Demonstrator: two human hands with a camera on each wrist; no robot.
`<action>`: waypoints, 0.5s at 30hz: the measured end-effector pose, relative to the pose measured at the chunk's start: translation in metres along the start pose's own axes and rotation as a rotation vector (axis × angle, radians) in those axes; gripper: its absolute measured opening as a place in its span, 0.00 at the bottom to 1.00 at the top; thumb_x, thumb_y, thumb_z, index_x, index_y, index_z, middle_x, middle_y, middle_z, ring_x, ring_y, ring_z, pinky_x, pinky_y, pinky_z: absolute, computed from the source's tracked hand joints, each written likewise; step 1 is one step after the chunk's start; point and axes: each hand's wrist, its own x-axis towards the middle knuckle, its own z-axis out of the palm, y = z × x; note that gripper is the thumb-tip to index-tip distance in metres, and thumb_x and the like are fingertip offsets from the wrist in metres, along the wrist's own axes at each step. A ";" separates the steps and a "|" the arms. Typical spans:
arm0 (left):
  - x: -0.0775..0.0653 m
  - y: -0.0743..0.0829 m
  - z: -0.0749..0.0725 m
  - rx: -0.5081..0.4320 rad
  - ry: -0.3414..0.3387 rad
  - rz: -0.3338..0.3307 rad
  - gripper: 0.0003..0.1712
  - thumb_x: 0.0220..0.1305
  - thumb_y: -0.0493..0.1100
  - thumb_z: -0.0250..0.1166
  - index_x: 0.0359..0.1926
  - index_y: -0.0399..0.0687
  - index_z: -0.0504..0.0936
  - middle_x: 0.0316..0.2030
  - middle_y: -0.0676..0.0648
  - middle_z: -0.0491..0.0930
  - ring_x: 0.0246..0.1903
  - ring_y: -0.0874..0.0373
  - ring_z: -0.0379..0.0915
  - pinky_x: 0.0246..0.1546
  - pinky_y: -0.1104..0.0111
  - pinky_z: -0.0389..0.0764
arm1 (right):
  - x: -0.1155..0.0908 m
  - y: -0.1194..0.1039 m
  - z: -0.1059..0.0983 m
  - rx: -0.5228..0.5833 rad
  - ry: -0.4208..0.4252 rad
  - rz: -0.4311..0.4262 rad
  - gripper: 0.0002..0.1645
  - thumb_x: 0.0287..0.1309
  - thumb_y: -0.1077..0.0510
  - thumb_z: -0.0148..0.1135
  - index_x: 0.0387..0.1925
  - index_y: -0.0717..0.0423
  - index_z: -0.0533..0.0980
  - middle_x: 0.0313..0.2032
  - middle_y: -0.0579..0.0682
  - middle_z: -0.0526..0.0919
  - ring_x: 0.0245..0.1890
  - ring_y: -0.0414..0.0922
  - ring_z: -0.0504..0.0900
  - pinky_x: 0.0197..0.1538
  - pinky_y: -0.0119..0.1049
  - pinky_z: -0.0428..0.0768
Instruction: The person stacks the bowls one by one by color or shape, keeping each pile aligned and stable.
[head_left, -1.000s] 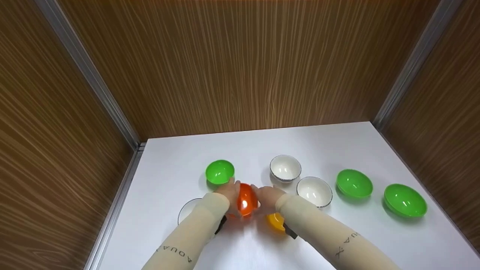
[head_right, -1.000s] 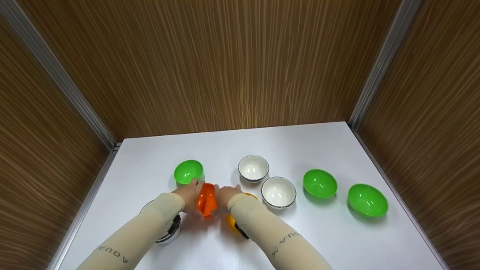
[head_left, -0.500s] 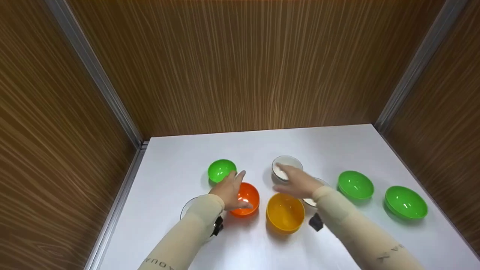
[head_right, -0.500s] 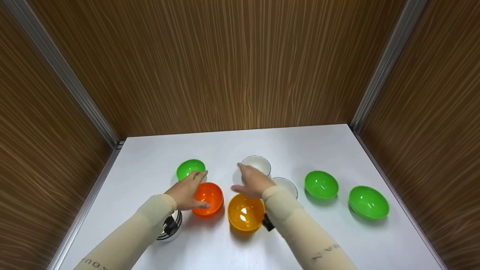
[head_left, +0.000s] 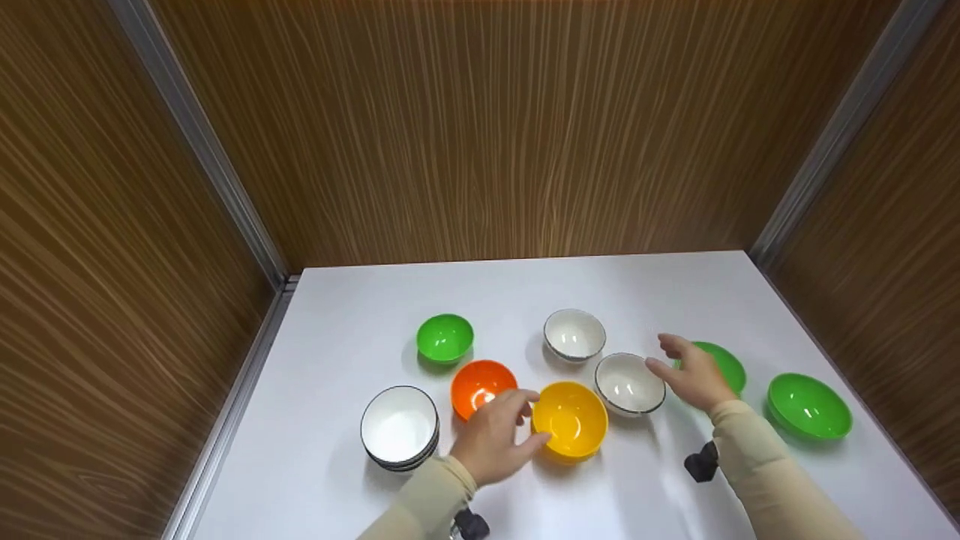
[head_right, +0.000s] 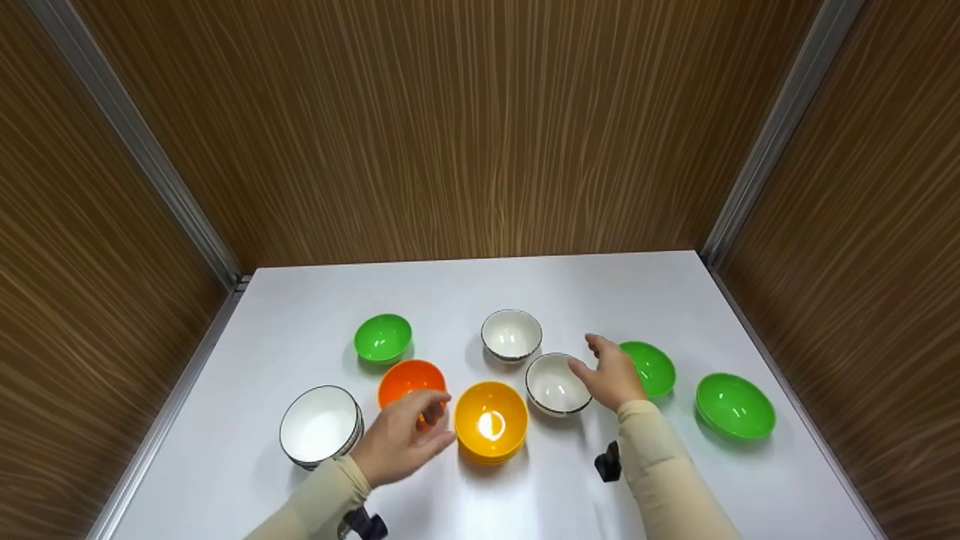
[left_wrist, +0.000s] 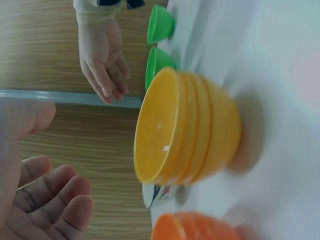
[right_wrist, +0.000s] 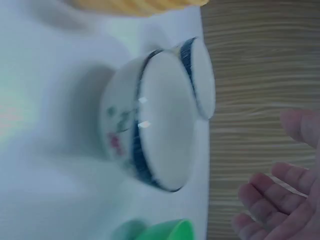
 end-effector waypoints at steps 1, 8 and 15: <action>-0.001 0.001 0.005 -0.013 0.020 0.013 0.25 0.56 0.52 0.64 0.53 0.48 0.72 0.36 0.57 0.73 0.34 0.64 0.70 0.35 0.79 0.73 | -0.001 0.006 0.003 0.010 0.011 0.003 0.40 0.59 0.44 0.56 0.61 0.69 0.60 0.56 0.69 0.67 0.56 0.63 0.66 0.56 0.57 0.65; -0.003 0.003 0.024 -0.110 0.124 0.004 0.21 0.54 0.48 0.66 0.48 0.49 0.74 0.32 0.59 0.72 0.31 0.61 0.72 0.32 0.78 0.74 | -0.009 0.031 0.036 0.137 0.141 0.040 0.37 0.59 0.49 0.58 0.61 0.69 0.60 0.58 0.68 0.65 0.57 0.61 0.64 0.59 0.55 0.62; -0.006 0.002 0.030 -0.146 0.122 -0.061 0.20 0.55 0.49 0.65 0.49 0.51 0.74 0.33 0.60 0.72 0.32 0.62 0.72 0.31 0.77 0.74 | -0.016 0.038 0.061 0.476 0.196 0.238 0.44 0.61 0.46 0.54 0.67 0.66 0.47 0.63 0.66 0.56 0.63 0.58 0.56 0.63 0.48 0.59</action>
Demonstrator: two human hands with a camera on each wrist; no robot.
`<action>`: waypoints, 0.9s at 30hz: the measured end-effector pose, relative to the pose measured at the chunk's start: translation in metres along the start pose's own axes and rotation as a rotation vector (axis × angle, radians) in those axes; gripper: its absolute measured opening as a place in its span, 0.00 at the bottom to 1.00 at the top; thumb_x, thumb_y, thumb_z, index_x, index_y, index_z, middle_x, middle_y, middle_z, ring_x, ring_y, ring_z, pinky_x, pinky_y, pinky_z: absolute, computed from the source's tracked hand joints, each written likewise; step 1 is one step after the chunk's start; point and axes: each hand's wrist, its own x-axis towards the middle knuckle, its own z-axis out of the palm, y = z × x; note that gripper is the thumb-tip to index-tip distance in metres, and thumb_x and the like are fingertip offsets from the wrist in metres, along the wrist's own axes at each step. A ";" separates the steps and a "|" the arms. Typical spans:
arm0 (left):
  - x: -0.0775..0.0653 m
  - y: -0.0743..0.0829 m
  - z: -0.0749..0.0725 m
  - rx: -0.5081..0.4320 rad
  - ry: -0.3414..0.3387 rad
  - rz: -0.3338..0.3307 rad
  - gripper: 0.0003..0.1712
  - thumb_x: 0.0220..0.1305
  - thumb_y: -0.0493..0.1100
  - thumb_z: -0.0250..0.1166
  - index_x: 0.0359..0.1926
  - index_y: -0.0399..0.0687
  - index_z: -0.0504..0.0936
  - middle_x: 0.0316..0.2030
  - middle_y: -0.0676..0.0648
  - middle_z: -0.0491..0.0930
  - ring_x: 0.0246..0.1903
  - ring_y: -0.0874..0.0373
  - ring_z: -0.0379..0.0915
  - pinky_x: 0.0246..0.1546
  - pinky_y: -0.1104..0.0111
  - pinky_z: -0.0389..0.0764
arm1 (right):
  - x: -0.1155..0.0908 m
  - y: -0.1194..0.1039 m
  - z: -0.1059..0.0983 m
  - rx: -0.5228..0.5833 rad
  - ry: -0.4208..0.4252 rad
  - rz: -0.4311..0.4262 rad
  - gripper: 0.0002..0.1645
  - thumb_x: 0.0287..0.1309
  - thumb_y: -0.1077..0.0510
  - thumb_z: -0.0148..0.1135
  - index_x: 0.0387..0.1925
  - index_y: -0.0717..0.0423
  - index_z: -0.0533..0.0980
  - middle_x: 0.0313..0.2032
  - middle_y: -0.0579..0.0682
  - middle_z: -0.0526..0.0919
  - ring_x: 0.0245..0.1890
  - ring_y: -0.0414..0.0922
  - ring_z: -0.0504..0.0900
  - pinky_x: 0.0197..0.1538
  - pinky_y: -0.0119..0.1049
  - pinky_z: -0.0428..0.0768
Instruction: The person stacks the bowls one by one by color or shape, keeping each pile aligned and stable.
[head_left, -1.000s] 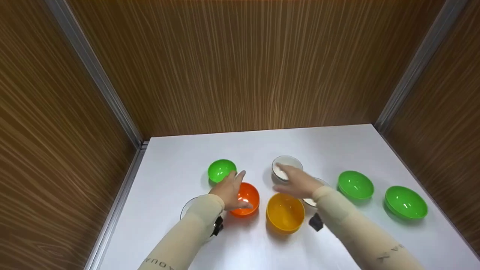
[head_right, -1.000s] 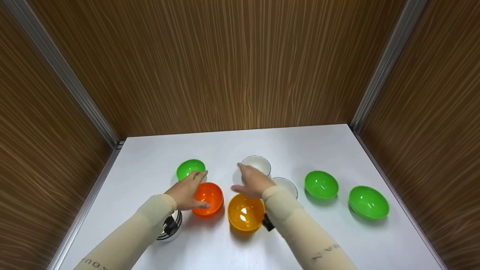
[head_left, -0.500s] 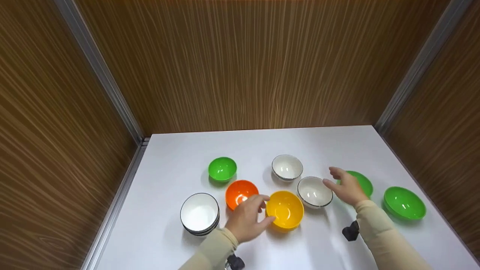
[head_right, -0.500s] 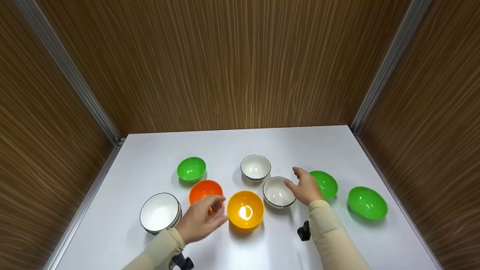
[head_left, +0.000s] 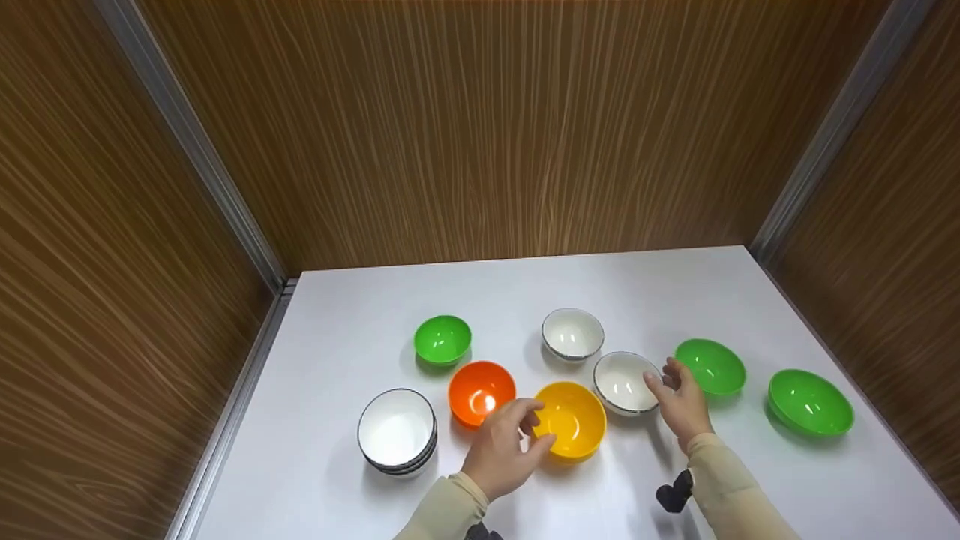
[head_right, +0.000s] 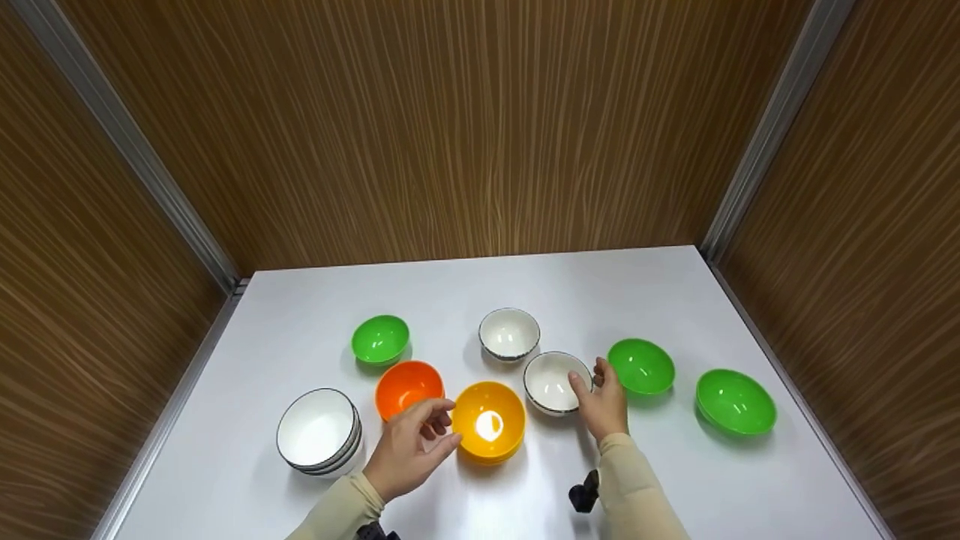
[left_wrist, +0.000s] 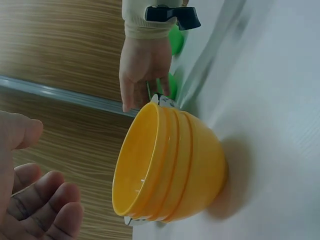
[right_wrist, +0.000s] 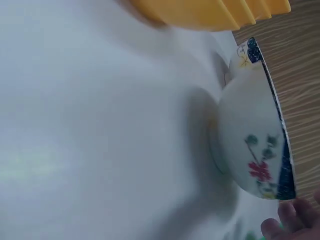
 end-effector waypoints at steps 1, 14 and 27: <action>-0.001 -0.001 0.001 -0.004 0.002 -0.009 0.21 0.55 0.49 0.65 0.49 0.51 0.74 0.33 0.60 0.72 0.32 0.63 0.71 0.31 0.77 0.74 | -0.001 0.002 0.002 0.037 0.004 0.033 0.44 0.62 0.45 0.52 0.67 0.66 0.47 0.63 0.66 0.56 0.63 0.58 0.55 0.63 0.47 0.58; -0.006 -0.007 0.003 -0.050 0.003 -0.074 0.21 0.56 0.48 0.64 0.49 0.47 0.75 0.33 0.54 0.75 0.32 0.64 0.70 0.33 0.73 0.76 | 0.001 0.030 0.010 0.085 0.025 0.157 0.38 0.67 0.42 0.38 0.66 0.66 0.52 0.65 0.63 0.55 0.66 0.56 0.51 0.66 0.45 0.51; 0.015 0.006 -0.017 0.084 -0.085 0.026 0.22 0.57 0.50 0.63 0.52 0.47 0.74 0.35 0.55 0.75 0.33 0.65 0.70 0.34 0.77 0.74 | -0.006 0.037 0.007 0.237 0.039 0.212 0.41 0.66 0.39 0.38 0.69 0.62 0.46 0.67 0.61 0.51 0.65 0.54 0.54 0.65 0.44 0.56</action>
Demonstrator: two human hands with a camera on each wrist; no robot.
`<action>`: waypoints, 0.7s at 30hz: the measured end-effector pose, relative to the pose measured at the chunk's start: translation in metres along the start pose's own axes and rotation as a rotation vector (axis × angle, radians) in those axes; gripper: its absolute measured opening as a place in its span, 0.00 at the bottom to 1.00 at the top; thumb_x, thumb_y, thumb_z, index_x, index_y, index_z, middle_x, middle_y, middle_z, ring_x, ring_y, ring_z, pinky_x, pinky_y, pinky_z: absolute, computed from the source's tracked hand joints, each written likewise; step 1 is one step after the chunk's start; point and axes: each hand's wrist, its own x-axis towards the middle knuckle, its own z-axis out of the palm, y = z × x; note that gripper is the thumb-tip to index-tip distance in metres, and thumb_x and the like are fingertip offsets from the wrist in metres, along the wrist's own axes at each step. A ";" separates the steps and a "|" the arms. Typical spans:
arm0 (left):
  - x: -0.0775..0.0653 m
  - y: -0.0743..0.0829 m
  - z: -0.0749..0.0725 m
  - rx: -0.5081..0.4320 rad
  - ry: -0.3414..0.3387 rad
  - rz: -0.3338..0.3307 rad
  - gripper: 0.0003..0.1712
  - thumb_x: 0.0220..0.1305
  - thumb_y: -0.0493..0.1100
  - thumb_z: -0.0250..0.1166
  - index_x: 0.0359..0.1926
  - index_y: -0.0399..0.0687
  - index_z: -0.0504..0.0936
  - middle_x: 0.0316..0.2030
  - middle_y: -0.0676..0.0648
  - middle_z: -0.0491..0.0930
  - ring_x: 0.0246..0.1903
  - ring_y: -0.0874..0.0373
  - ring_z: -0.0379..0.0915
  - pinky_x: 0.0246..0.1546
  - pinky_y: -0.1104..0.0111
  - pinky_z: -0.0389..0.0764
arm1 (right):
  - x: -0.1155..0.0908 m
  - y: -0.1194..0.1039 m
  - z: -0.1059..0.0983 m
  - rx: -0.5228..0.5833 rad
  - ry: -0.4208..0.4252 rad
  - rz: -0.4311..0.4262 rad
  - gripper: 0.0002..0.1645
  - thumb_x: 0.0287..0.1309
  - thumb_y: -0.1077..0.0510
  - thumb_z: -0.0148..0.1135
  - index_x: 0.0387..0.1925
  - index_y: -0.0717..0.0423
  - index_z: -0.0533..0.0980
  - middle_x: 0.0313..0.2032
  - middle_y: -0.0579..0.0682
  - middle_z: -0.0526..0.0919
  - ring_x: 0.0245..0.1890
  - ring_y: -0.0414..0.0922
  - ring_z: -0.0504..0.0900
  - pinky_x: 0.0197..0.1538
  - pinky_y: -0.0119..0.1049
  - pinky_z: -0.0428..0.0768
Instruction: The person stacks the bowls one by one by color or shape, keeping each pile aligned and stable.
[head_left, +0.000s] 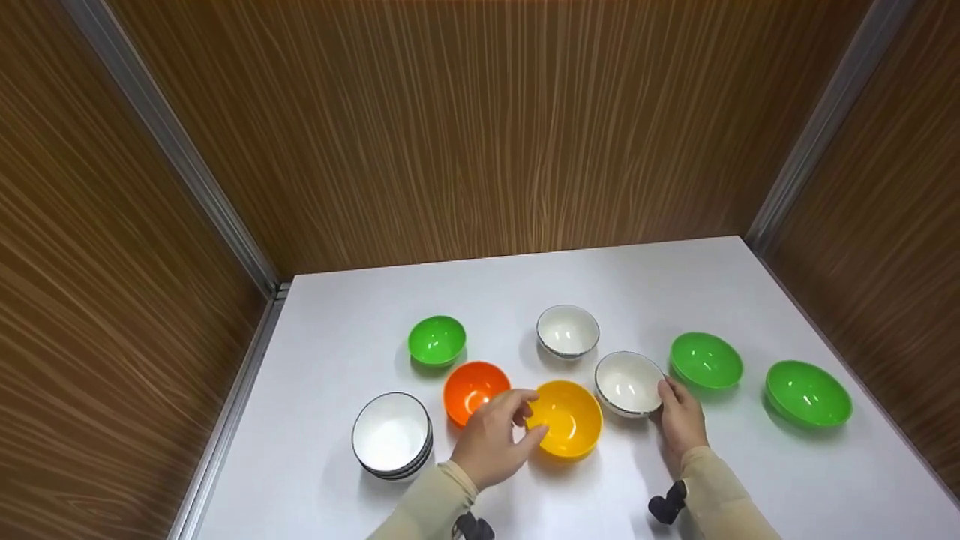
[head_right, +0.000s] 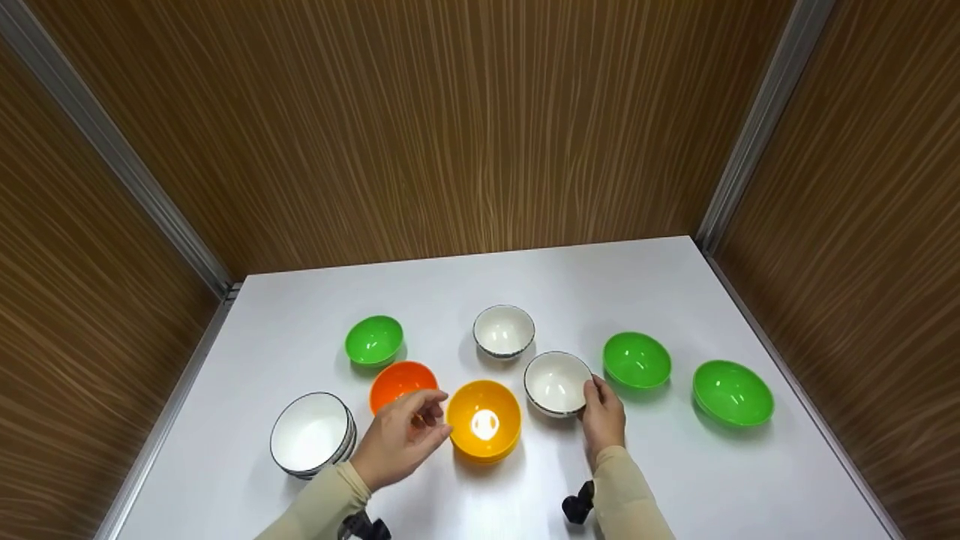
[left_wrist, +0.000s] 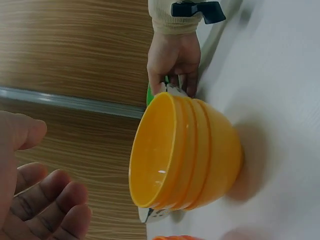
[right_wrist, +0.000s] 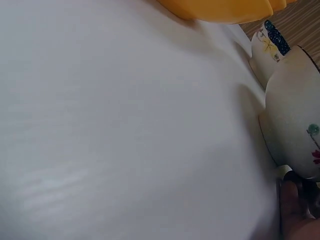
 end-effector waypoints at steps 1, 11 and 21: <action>0.005 0.002 -0.004 0.021 -0.015 0.009 0.23 0.58 0.50 0.62 0.52 0.48 0.73 0.35 0.55 0.75 0.33 0.64 0.70 0.35 0.77 0.74 | 0.000 0.000 -0.002 -0.017 0.004 0.000 0.42 0.65 0.39 0.38 0.69 0.62 0.46 0.67 0.61 0.51 0.65 0.54 0.53 0.65 0.44 0.55; 0.073 0.012 -0.035 0.252 -0.218 -0.033 0.26 0.59 0.55 0.60 0.56 0.51 0.71 0.42 0.55 0.74 0.39 0.64 0.70 0.41 0.72 0.75 | -0.002 0.011 -0.010 0.169 0.001 0.008 0.43 0.63 0.38 0.45 0.69 0.59 0.47 0.67 0.56 0.53 0.64 0.49 0.56 0.64 0.39 0.58; 0.131 -0.002 -0.028 0.572 -0.371 -0.031 0.29 0.56 0.54 0.63 0.56 0.48 0.72 0.46 0.48 0.75 0.44 0.57 0.72 0.49 0.67 0.73 | -0.007 0.018 -0.006 0.238 -0.005 0.004 0.45 0.62 0.39 0.48 0.69 0.61 0.47 0.67 0.57 0.52 0.64 0.49 0.57 0.64 0.38 0.59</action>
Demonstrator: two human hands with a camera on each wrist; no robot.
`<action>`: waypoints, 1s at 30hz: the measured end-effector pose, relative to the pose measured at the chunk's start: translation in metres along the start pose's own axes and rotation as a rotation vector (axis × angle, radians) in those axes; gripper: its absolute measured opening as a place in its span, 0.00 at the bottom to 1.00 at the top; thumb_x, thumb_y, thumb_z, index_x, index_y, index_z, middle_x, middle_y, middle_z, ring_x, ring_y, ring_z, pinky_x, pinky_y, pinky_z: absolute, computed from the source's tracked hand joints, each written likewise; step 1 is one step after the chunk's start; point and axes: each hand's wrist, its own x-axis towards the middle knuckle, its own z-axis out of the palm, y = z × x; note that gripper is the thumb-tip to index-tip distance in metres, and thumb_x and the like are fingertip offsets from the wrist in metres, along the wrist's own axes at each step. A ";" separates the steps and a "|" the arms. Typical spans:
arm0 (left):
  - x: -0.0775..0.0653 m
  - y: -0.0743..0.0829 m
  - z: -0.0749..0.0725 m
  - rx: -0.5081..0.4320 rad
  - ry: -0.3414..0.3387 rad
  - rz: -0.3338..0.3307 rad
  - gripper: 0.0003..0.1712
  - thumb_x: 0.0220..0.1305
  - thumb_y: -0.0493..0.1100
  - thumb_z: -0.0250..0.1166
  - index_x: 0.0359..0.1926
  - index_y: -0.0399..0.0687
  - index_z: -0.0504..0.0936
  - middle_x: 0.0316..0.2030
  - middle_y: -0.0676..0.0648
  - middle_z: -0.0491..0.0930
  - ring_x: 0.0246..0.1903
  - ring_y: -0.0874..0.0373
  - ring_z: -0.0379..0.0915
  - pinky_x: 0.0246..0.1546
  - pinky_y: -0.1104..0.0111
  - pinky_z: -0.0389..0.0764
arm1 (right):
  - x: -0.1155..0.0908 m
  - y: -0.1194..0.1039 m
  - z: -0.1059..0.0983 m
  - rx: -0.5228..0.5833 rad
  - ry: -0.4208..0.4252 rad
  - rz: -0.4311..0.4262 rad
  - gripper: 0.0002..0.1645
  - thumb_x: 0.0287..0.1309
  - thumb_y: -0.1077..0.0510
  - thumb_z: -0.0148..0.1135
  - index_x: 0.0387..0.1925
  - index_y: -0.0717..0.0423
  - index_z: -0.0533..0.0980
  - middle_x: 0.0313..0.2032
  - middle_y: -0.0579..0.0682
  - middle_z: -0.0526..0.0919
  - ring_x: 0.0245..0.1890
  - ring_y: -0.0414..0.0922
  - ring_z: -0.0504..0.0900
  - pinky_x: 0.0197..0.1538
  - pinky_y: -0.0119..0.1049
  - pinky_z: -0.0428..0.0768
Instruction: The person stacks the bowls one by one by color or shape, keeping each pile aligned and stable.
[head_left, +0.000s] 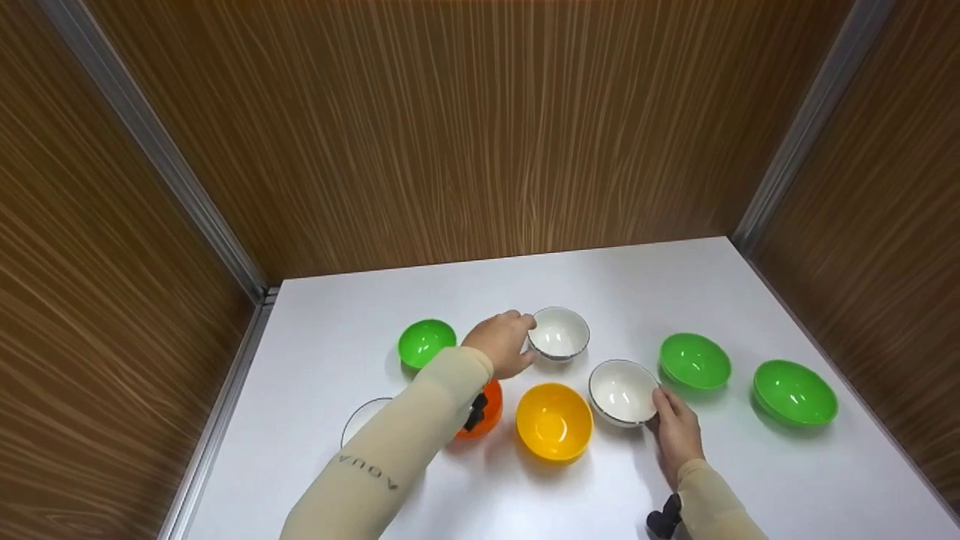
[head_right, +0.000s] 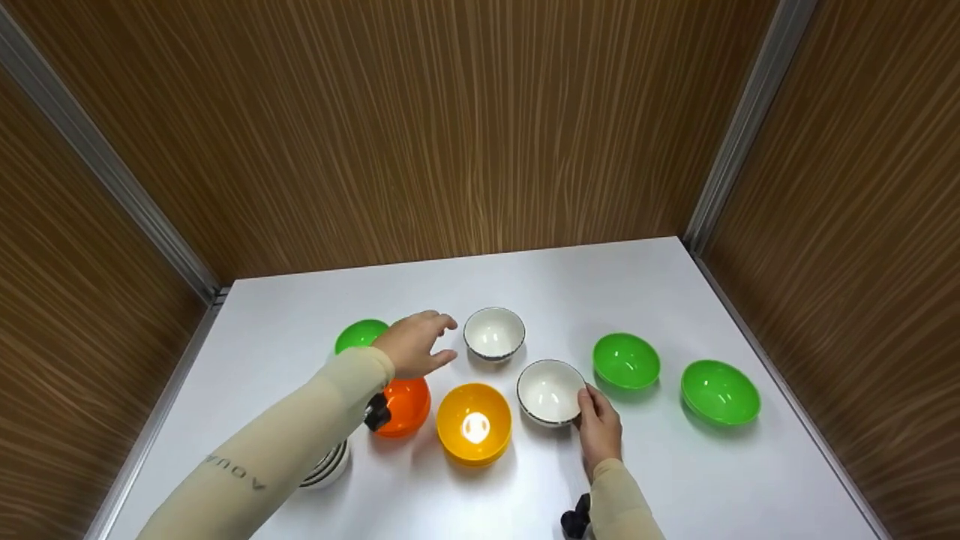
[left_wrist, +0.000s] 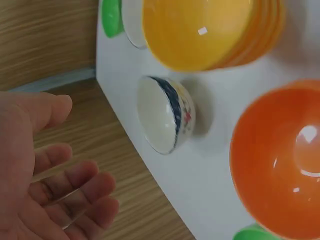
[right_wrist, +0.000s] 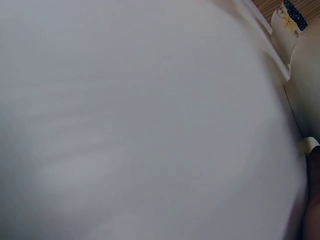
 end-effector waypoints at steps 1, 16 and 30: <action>0.004 -0.001 0.002 0.021 -0.011 -0.003 0.28 0.56 0.54 0.63 0.56 0.48 0.72 0.46 0.48 0.75 0.43 0.57 0.72 0.49 0.67 0.74 | 0.000 0.000 0.000 -0.002 -0.007 0.003 0.45 0.62 0.39 0.48 0.69 0.61 0.47 0.67 0.57 0.52 0.65 0.49 0.56 0.64 0.38 0.58; 0.035 0.011 0.030 0.156 -0.288 -0.090 0.25 0.58 0.47 0.62 0.57 0.56 0.72 0.47 0.52 0.77 0.39 0.59 0.71 0.46 0.67 0.74 | -0.003 -0.001 -0.004 -0.153 -0.031 0.005 0.47 0.61 0.36 0.46 0.68 0.62 0.48 0.67 0.59 0.54 0.65 0.50 0.56 0.65 0.39 0.57; 0.049 0.027 0.050 0.088 -0.354 -0.187 0.32 0.60 0.49 0.61 0.64 0.72 0.62 0.57 0.58 0.70 0.50 0.61 0.68 0.54 0.65 0.69 | -0.014 -0.004 -0.021 -0.125 0.020 -0.005 0.46 0.60 0.37 0.48 0.67 0.63 0.51 0.66 0.59 0.56 0.64 0.50 0.58 0.64 0.40 0.59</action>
